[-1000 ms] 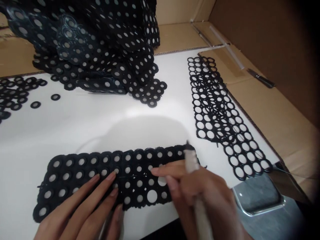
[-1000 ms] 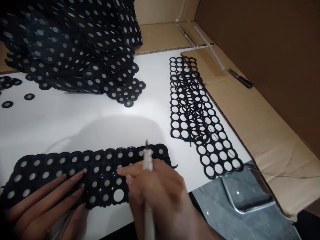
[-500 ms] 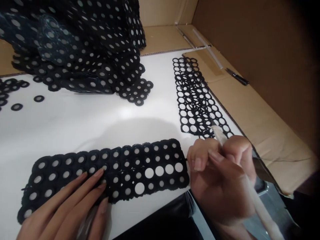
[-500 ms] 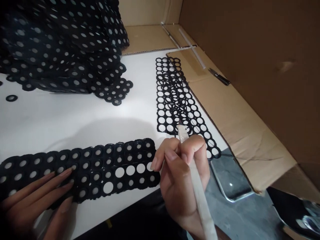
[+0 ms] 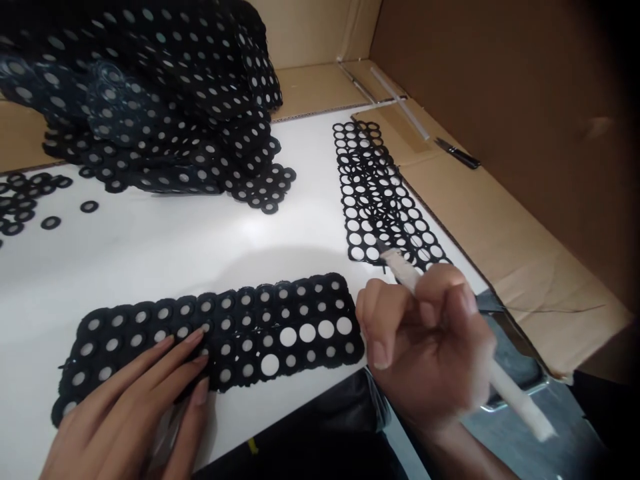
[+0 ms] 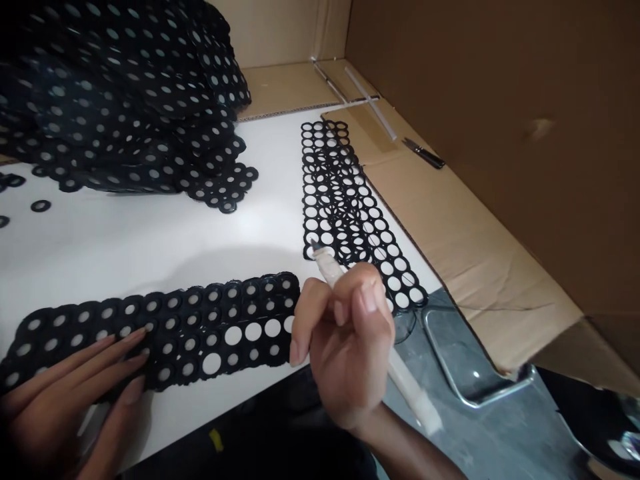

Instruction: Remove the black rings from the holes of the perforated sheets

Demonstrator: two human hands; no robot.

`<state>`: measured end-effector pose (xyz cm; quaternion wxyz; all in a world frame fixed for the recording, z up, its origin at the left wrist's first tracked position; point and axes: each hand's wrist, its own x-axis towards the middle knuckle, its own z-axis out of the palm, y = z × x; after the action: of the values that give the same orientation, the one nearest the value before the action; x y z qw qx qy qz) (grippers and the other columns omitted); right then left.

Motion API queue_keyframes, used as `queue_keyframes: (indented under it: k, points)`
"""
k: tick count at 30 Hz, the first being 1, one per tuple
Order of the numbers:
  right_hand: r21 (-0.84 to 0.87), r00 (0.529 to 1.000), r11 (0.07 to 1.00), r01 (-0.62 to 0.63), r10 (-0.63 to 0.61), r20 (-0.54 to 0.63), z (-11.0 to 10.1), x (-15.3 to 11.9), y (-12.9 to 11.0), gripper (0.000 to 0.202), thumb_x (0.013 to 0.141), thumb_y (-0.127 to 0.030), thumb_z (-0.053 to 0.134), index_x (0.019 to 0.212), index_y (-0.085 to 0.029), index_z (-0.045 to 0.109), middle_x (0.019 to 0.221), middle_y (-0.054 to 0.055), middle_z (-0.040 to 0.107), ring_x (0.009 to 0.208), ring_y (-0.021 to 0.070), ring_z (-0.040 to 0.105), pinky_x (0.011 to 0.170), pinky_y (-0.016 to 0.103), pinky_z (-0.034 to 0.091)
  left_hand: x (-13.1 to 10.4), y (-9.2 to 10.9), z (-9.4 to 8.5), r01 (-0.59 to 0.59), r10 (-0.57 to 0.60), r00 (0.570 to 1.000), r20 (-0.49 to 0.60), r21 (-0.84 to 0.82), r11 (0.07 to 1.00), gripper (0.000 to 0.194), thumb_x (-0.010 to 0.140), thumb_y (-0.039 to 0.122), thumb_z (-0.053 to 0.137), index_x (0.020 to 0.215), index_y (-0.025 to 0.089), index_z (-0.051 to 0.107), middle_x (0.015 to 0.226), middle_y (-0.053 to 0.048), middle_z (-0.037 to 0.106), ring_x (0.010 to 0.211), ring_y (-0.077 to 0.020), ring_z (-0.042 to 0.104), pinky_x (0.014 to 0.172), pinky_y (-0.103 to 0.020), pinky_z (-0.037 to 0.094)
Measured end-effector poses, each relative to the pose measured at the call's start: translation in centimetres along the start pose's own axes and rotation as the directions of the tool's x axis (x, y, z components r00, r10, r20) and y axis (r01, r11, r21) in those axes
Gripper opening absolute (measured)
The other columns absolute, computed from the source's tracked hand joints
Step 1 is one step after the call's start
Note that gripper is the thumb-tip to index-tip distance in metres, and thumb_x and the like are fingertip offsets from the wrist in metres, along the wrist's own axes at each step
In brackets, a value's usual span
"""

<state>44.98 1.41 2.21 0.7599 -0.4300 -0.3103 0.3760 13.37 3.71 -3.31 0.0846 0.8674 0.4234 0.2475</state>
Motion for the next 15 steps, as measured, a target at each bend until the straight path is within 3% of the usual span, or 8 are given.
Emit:
queue_keyframes:
  k: [2,4,7,11,15]
  points:
    - [0.012,1.0,1.0,-0.023,0.023,0.007,-0.2,0.0,0.0,0.039,0.119,-0.038,0.037,0.082,-0.025,0.042,0.049,-0.006,0.037,0.043,0.0154,0.039,0.055,0.034,0.031,0.1,-0.1,0.1,-0.133,0.133,0.991,-0.007,0.047,0.99,0.046,0.095,0.027,0.08,0.141,0.028,0.072,0.146,-0.007,0.076,0.131,-0.0368,0.072,0.117,-0.058,0.054]
    - [0.024,0.999,0.999,-0.035,0.035,-0.003,-0.6,0.0,0.0,0.039,0.119,-0.038,0.04,0.082,-0.026,0.043,0.049,-0.006,0.037,0.043,0.0152,0.039,0.055,0.034,0.031,0.7,1.3,0.2,-0.19,0.191,0.981,-0.021,0.038,0.981,0.049,0.095,0.018,0.077,0.144,0.023,0.07,0.147,-0.01,0.074,0.132,-0.0354,0.07,0.117,-0.054,0.053]
    - [0.029,0.996,0.996,-0.079,0.078,0.036,-1.7,0.1,-0.4,0.039,0.12,-0.044,0.037,0.088,-0.027,0.052,0.049,-0.006,0.046,0.043,0.0158,0.037,0.053,0.033,0.031,2.4,6.0,0.7,-0.14,0.138,0.99,-0.044,-0.052,0.989,0.046,0.096,0.007,0.073,0.14,0.015,0.069,0.144,-0.014,0.073,0.133,-0.0321,0.068,0.116,-0.047,0.052]
    - [-0.123,0.959,0.971,-0.206,0.225,0.172,-4.1,0.0,-1.5,0.054,0.118,-0.067,0.03,0.111,-0.03,0.069,0.07,0.001,0.066,0.06,0.0201,0.053,0.059,0.034,0.041,5.0,11.2,1.5,-0.264,0.267,0.962,0.049,-0.052,0.963,0.04,0.103,0.007,0.067,0.142,0.013,0.066,0.144,-0.013,0.073,0.142,-0.0306,0.061,0.121,-0.045,0.048]
    - [-0.33,0.941,0.928,-0.171,0.253,0.223,-6.1,-0.4,-2.5,0.048,0.116,-0.065,0.046,0.106,-0.028,0.074,0.095,0.004,0.071,0.081,0.0211,0.06,0.072,0.035,0.047,7.4,11.1,1.8,-0.22,0.215,0.97,0.115,0.036,0.975,0.043,0.11,0.02,0.062,0.153,0.016,0.058,0.154,-0.013,0.067,0.151,-0.0334,0.053,0.126,-0.05,0.044]
